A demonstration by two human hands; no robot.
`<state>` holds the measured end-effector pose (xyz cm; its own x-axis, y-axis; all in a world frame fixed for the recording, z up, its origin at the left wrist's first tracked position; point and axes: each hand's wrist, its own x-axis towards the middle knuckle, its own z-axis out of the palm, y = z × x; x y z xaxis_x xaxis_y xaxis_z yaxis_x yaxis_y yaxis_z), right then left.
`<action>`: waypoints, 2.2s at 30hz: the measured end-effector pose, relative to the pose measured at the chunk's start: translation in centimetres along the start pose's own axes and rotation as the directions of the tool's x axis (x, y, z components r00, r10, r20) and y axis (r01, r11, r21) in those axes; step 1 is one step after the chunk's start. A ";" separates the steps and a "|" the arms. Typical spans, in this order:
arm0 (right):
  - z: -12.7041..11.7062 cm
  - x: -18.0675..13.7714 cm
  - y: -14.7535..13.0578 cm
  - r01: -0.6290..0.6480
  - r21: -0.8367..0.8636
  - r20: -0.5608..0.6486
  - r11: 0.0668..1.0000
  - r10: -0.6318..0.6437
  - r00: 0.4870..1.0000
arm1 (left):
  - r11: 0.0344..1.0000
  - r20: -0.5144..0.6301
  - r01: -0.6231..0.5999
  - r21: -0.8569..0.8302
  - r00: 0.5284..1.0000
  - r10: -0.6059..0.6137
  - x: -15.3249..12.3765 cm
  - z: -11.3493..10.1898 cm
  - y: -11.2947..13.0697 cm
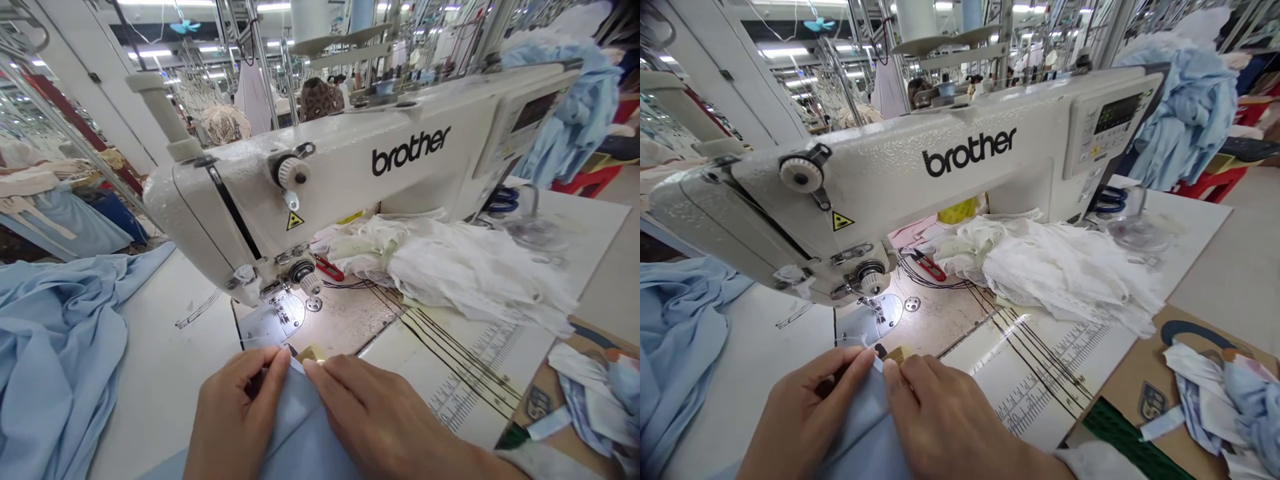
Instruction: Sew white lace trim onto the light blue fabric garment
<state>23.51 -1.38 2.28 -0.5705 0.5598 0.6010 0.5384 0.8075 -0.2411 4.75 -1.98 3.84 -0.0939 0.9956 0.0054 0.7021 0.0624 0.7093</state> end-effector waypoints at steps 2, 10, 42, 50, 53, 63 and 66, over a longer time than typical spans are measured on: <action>-0.2 0.4 0.3 0.077 -0.054 0.094 0.996 -0.071 0.993 | 0.980 -0.042 -0.150 0.132 0.987 0.157 0.4 0.2 -0.5; -0.9 1.6 1.0 0.189 -0.127 0.288 0.974 -0.146 0.946 | 0.915 -0.129 -0.228 0.332 0.950 0.284 1.2 0.3 -1.3; 3.1 2.7 2.6 0.147 -0.297 -0.060 0.943 -0.173 0.983 | 0.493 0.009 -0.622 0.608 0.627 0.779 4.2 -1.1 -2.7; 2.9 2.8 2.9 0.170 -0.258 0.076 0.951 -0.155 0.985 | 0.480 0.004 -0.611 0.630 0.620 0.784 4.1 -1.5 -2.3; 2.9 2.9 3.0 0.178 -0.205 0.121 0.962 -0.155 0.980 | 0.487 0.043 -0.640 0.595 0.629 0.776 3.2 -1.1 -1.9; 1.0 1.7 3.3 0.085 -0.087 0.133 0.993 -0.073 0.988 | 0.503 0.076 -0.628 0.594 0.666 0.742 2.3 -0.7 -3.2; 0.8 1.5 3.2 0.083 -0.043 0.182 0.996 -0.074 0.981 | 0.503 0.073 -0.624 0.598 0.668 0.741 2.3 -0.7 -3.1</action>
<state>23.93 2.18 1.82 -0.7120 0.5234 0.4682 0.5157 0.8422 -0.1572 1.88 0.09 2.10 0.5091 0.7164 0.4771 0.8340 -0.5475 -0.0678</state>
